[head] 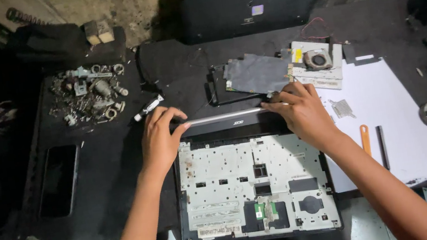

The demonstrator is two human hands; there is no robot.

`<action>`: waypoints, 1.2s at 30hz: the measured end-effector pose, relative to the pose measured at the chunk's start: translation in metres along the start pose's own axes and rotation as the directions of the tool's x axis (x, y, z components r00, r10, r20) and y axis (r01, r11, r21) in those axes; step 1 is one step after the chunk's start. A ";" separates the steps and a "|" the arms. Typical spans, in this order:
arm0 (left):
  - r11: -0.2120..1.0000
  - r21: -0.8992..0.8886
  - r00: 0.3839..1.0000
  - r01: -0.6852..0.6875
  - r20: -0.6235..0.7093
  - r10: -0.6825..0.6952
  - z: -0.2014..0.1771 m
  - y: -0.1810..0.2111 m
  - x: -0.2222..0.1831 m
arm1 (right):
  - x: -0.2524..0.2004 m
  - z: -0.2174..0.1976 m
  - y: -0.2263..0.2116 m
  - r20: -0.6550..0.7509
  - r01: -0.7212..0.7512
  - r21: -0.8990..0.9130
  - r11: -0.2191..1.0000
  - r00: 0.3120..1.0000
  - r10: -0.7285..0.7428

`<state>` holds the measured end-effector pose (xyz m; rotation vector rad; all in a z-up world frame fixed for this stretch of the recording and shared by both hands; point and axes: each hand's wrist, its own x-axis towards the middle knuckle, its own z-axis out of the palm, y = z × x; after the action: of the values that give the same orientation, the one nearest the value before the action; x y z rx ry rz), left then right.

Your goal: Disassembling a laptop by removing screws and internal components on a repair bench

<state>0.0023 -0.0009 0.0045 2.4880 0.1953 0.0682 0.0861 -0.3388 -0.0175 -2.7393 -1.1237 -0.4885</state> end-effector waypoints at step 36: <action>0.936 -0.018 0.934 -0.353 0.046 0.353 0.126 0.079 0.041 | 0.001 -0.034 -0.001 0.127 -0.309 0.209 0.928 0.949 0.287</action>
<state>0.0646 -0.1319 -0.0479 2.4843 -0.2757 0.1573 0.0780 -0.3456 0.0144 -2.6834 -0.7061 -0.1782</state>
